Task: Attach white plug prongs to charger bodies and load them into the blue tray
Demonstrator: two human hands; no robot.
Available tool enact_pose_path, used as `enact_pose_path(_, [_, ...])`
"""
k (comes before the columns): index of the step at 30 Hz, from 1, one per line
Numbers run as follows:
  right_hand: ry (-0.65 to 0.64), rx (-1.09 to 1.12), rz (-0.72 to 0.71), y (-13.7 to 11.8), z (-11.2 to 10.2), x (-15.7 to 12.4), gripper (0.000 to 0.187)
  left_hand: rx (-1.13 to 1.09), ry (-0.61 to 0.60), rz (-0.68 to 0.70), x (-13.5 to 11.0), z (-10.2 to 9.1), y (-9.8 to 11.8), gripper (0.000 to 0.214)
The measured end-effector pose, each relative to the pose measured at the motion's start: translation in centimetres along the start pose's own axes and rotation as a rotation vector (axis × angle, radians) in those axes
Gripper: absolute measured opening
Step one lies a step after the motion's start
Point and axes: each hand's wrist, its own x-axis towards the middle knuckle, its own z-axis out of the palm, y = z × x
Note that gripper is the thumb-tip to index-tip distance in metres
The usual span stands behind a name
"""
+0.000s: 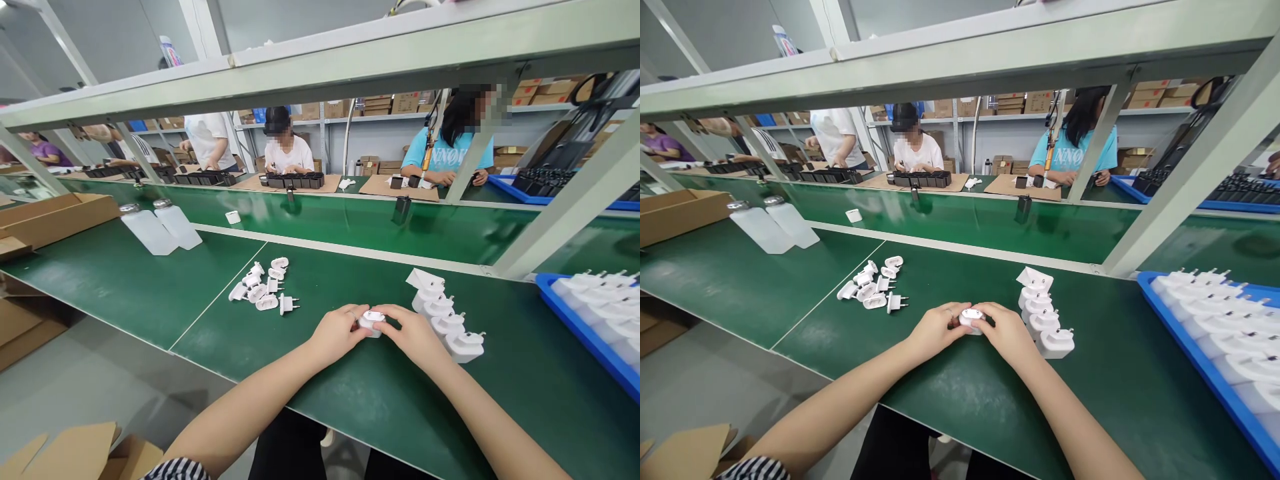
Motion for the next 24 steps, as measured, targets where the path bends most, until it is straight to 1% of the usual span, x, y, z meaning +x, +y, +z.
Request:
enact_pose_path(2, [-0.049, -0.056, 0.010, -0.2, -0.4, 0.2, 0.023, 0.074, -0.022, 0.032, 0.1, -0.5, 0.2, 0.036])
enact_pose_path(5, [-0.131, -0.200, 0.037, -0.9, -1.0, 0.9, 0.023, 0.209, -0.158, 0.062, 1.0, -2.1, 1.0, 0.030])
enact_pose_path(9, [-0.260, -0.397, 0.135, -2.3, -1.9, 2.4, 0.016, 0.398, -0.371, -0.008, 3.4, -4.2, 2.7, 0.018])
enact_pose_path(11, [-0.308, -0.445, 0.143, -2.9, -2.1, 3.0, 0.011, 0.439, -0.462, -0.037, 4.6, -4.7, 3.4, 0.016])
enact_pose_path(13, [-0.335, -0.468, 0.139, -3.2, -2.2, 3.4, 0.007, 0.453, -0.515, -0.039, 5.2, -4.9, 3.7, 0.013])
enact_pose_path(15, [-0.341, -0.478, 0.137, -3.4, -2.2, 3.5, 0.005, 0.430, -0.535, -0.020, 5.4, -4.9, 3.4, 0.011])
enact_pose_path(18, [-0.326, -0.522, 0.129, -3.8, -2.2, 3.4, 0.004, 0.333, -0.547, 0.026, 4.8, -4.8, 2.4, 0.013])
enact_pose_path(20, [-0.317, -0.565, 0.110, -4.3, -2.2, 3.2, 0.004, 0.316, -0.495, 0.049, 3.9, -4.6, 2.0, 0.018])
enact_pose_path(21, [-0.333, -0.576, 0.094, -4.5, -2.2, 2.9, 0.005, 0.325, -0.471, 0.062, 3.3, -4.6, 1.9, 0.021])
enact_pose_path(24, [-0.399, -0.549, 0.068, -5.2, -2.0, 1.6, 0.008, 0.354, -0.473, 0.085, 1.3, -4.4, 2.7, 0.025])
